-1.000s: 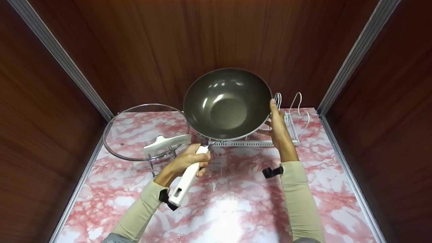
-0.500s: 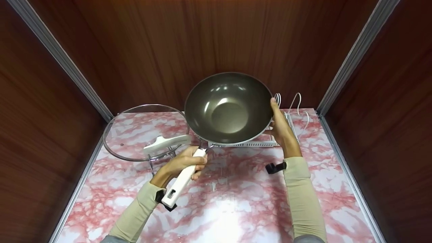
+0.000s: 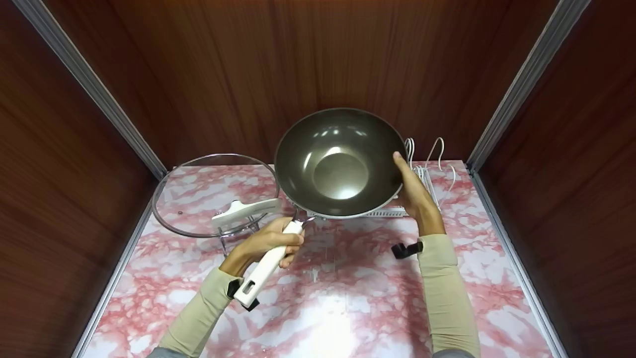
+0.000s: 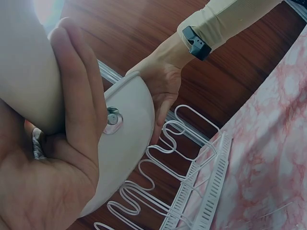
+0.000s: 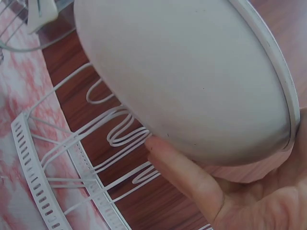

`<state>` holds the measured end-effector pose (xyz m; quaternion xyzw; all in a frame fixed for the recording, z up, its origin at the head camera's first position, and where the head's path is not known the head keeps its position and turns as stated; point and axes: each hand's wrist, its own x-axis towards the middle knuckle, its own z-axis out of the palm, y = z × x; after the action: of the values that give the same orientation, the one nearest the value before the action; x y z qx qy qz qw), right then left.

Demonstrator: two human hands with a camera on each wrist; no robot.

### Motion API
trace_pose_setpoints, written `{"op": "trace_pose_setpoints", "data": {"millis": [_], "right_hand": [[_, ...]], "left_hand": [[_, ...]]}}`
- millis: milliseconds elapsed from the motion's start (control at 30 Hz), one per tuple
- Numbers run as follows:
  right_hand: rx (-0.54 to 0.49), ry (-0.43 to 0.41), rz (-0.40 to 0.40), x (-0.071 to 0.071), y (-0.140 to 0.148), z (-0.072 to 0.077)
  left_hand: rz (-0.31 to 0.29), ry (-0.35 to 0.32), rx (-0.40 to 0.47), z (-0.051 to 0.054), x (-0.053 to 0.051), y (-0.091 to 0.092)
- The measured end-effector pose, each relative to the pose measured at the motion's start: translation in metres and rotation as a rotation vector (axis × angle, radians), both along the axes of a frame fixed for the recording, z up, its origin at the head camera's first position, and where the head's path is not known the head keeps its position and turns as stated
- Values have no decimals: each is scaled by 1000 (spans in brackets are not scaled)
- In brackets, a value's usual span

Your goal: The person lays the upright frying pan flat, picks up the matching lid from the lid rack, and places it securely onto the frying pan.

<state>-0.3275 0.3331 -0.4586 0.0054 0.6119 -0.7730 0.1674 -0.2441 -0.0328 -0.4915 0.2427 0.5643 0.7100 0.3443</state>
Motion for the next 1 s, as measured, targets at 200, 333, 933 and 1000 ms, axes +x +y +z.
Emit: {"op": "trace_pose_setpoints", "data": {"millis": [200, 333, 933, 1000], "right_hand": [[-38, -17, -37, 5, 2, 0], [-74, -29, -82, 9, 1, 0], [-120, 0, -161, 22, -2, -7], [-137, -2, -170, 24, -3, -8]], "left_hand": [[-21, 4, -10, -1, -1, -1], [-29, 18, -24, -1, -2, -2], [-30, 17, -77, -1, -2, -9], [-35, 18, -82, -1, -3, -10]]}}
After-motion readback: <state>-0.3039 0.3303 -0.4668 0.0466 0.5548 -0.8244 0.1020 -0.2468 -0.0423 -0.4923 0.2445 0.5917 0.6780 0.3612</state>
